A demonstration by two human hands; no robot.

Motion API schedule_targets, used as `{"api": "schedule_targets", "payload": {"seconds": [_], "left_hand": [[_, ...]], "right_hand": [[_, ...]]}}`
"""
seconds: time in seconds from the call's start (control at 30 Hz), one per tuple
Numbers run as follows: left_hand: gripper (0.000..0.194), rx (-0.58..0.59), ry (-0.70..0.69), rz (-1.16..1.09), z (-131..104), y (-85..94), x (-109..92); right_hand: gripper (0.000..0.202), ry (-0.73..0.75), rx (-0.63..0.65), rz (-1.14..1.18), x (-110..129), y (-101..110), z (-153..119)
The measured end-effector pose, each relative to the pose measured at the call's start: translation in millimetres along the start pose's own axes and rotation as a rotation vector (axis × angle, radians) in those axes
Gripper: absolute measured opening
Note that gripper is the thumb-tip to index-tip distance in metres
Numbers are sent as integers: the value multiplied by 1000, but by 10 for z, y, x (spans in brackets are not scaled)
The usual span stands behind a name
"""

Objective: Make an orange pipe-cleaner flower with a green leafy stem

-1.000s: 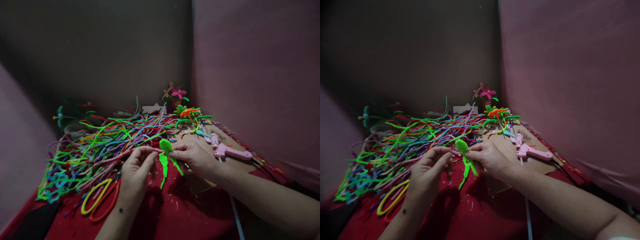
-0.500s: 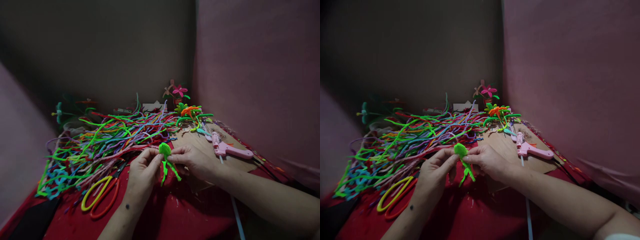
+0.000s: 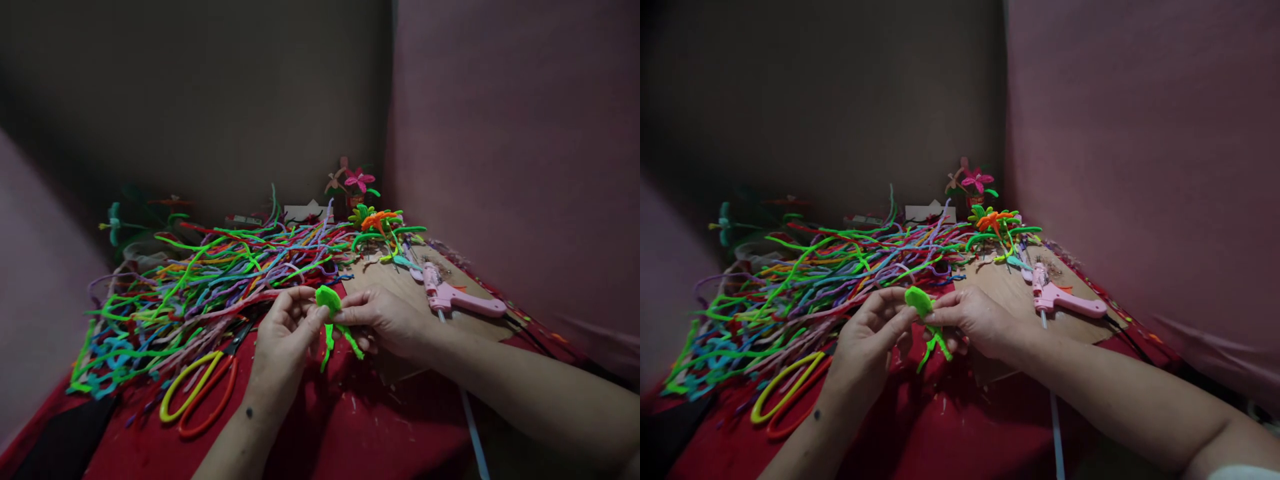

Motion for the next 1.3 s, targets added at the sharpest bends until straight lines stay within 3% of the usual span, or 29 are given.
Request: {"api": "schedule_targets", "payload": {"seconds": [0.13,0.3,0.63,0.83,1.17,1.3], "left_hand": [[25,-54,-110,115,-32,27,-100],[8,-66,-202,252,-110,-1,-207],[5,-72,-192,314,-115,43,-250],[5,-69,-191,284,-132,18,-269],[3,-56,-262,329,-154,-12,-255],[21,-66,-218,212,-122,5,-280]], "right_hand": [[22,-2,-28,-149,27,-2,-43],[21,-9,-8,-217,30,-8,-67],[19,-90,202,103,-69,-82,-31],[15,-195,175,190,-151,-63,-11],[12,-152,136,107,-114,-74,-12],[13,-69,45,77,-8,-13,-8]]}}
Point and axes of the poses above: each hand's wrist, its own z-axis towards the middle knuckle, its own y-axis out of the back of the hand, x = y × z, the point moved 7 cm from there along z, towards the middle knuckle, and after that the axes turned 3 degrees about y, right-handed, at the moved point
